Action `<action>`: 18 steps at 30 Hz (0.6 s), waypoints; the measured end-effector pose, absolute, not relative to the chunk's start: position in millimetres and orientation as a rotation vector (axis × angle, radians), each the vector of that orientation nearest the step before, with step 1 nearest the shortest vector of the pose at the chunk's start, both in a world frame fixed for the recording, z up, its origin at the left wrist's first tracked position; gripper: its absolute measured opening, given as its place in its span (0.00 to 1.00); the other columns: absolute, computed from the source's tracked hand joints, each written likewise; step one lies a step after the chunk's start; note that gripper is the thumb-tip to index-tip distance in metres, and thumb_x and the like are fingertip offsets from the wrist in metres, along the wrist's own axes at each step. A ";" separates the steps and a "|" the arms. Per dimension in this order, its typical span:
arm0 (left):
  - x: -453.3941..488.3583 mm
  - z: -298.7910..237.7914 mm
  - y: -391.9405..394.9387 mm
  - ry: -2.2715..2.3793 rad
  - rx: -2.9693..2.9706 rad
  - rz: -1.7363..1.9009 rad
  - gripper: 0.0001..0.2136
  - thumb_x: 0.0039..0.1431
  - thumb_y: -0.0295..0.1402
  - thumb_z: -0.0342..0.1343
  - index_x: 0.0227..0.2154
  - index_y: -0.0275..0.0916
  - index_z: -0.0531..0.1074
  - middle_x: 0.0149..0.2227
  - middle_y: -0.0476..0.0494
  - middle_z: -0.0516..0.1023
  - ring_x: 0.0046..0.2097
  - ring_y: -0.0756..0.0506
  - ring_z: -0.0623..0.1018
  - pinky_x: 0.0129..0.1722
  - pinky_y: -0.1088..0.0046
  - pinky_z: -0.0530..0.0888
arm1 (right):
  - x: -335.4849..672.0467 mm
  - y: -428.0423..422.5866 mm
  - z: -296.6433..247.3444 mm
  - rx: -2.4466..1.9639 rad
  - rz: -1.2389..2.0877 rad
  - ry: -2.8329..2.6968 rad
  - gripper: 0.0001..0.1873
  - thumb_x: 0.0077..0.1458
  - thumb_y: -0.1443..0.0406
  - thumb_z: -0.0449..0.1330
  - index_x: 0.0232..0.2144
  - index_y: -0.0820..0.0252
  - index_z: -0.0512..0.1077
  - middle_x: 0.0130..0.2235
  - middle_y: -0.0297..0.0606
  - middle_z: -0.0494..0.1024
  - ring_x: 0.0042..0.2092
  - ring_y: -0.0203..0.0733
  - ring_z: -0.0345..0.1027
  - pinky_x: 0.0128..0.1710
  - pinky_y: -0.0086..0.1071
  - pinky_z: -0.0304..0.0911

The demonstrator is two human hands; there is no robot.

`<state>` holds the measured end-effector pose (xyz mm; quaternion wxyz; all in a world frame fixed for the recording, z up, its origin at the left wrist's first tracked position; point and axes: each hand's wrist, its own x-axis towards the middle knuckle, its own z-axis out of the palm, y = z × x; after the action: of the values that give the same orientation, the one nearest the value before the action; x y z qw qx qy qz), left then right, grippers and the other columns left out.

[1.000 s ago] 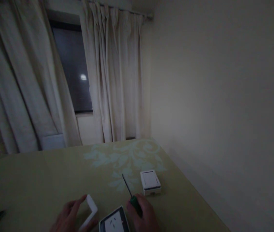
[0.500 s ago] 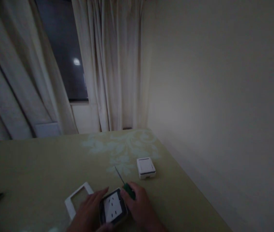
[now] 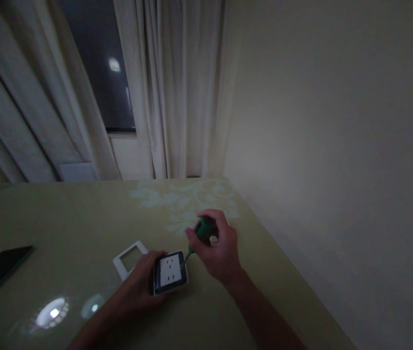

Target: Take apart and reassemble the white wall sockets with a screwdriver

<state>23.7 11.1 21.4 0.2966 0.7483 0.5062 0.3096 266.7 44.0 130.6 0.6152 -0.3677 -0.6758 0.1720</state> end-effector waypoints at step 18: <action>30.2 25.3 12.2 1.345 2.131 0.725 0.34 0.47 0.38 0.74 0.58 0.45 0.70 0.55 0.38 0.78 0.56 0.29 0.76 0.57 0.48 0.74 | 201.8 67.4 125.5 -0.662 0.234 -1.923 0.07 0.63 0.67 0.62 0.43 0.54 0.70 0.38 0.33 0.79 0.36 0.37 0.75 0.40 0.29 0.68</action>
<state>30.2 12.2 25.3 0.2568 0.7855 0.4956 0.2674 201.8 67.4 125.5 0.5205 -0.2761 -0.8021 0.0974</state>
